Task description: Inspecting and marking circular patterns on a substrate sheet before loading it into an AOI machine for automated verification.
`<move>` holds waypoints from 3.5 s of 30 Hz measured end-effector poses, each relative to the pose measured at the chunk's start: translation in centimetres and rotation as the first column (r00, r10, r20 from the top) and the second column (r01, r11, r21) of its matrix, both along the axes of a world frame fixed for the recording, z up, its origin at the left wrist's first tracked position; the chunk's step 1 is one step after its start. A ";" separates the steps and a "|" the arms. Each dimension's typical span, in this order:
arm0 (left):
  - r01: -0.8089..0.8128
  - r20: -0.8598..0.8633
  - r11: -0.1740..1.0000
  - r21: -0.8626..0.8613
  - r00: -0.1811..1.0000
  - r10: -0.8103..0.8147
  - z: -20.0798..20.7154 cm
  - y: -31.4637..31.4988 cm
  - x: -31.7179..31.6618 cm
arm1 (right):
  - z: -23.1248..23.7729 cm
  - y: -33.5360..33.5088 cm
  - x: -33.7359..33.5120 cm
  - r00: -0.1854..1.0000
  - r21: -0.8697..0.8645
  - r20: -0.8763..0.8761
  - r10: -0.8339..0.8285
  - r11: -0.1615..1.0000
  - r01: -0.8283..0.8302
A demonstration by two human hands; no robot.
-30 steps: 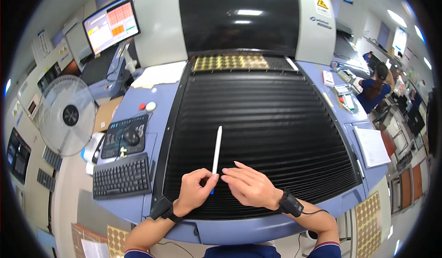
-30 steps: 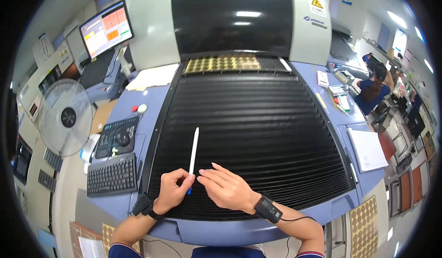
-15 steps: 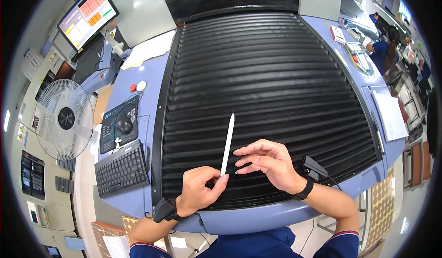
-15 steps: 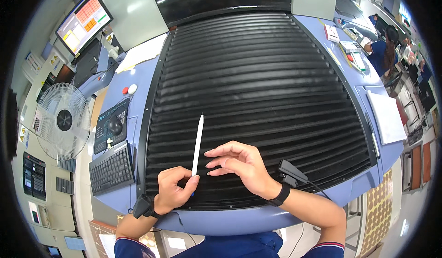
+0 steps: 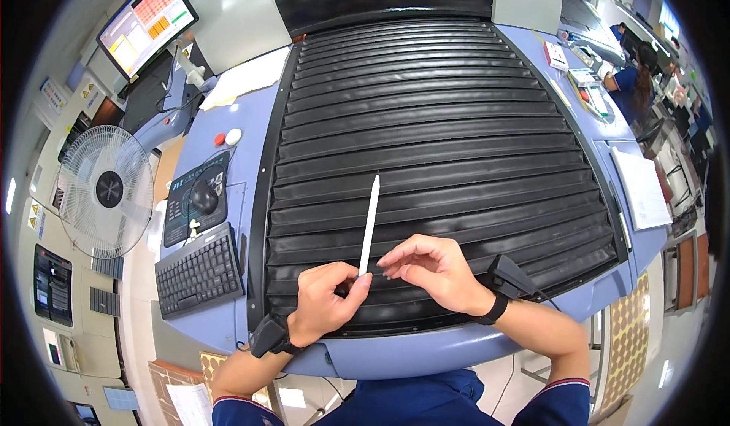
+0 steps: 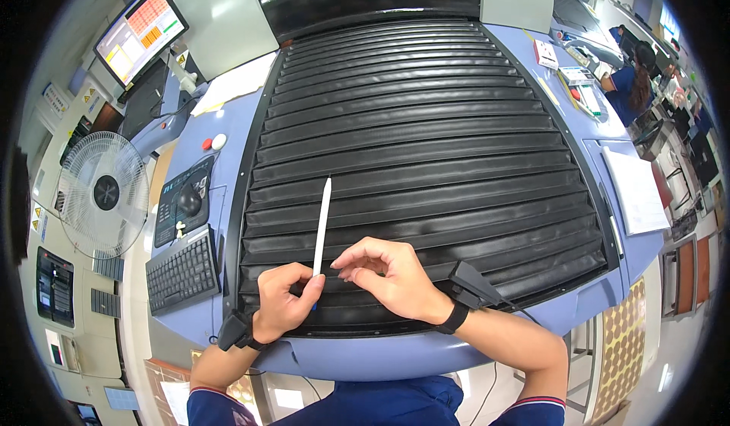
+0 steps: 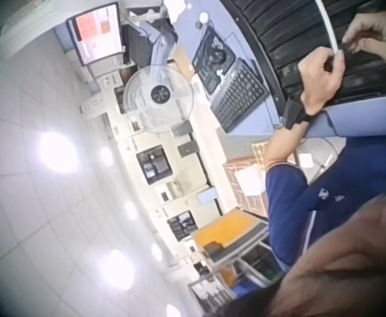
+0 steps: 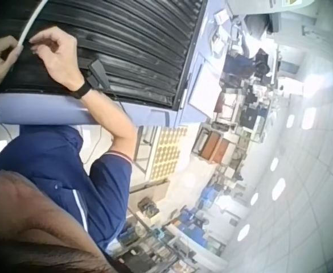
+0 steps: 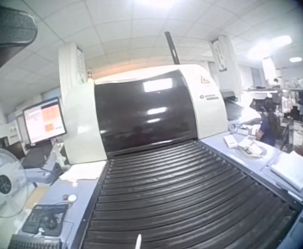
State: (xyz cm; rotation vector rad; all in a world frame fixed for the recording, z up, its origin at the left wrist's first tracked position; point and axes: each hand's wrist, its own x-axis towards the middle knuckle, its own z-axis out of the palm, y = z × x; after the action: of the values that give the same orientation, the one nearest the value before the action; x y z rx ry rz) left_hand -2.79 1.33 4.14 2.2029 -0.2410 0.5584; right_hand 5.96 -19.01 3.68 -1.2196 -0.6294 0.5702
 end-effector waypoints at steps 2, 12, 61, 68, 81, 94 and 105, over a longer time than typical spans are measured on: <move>-0.002 0.004 1.000 0.001 1.000 0.002 -0.1 0.0 0.1 | 0.0 0.0 -0.2 1.000 -0.016 0.029 -0.002 1.000 0.002; -0.005 -0.023 1.000 -0.001 1.000 0.005 0.1 -0.1 0.0 | 0.2 0.1 -0.1 0.991 -0.105 0.134 -0.006 0.994 0.020; -0.013 0.021 1.000 0.008 1.000 0.013 -0.9 -0.2 -0.2 | 0.4 0.8 -1.0 0.798 -0.070 0.586 -0.143 0.972 0.226; 0.100 -0.054 0.994 0.049 0.994 -0.098 -0.8 -0.1 -0.2 | 0.5 0.6 -0.8 0.801 -0.087 0.579 -0.150 0.966 0.245; 0.190 0.013 0.975 0.113 0.981 -0.193 -0.9 -0.1 -0.1 | 0.5 0.5 -0.9 0.819 -0.130 0.560 -0.127 0.963 0.238; 0.193 0.002 0.976 0.105 0.981 -0.194 -0.9 0.0 -0.2 | 0.6 0.5 -0.9 0.848 -0.170 0.523 -0.084 0.965 0.201; 0.192 0.010 0.976 0.105 0.981 -0.194 -0.5 -0.2 -0.2 | 0.8 0.4 -0.9 0.842 -0.182 0.534 -0.076 0.962 0.202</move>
State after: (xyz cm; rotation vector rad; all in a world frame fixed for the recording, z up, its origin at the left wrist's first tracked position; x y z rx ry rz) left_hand -2.98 1.11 3.59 2.2431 -0.4986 0.4693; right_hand 5.08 -18.59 4.48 -1.6515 -0.9413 0.1781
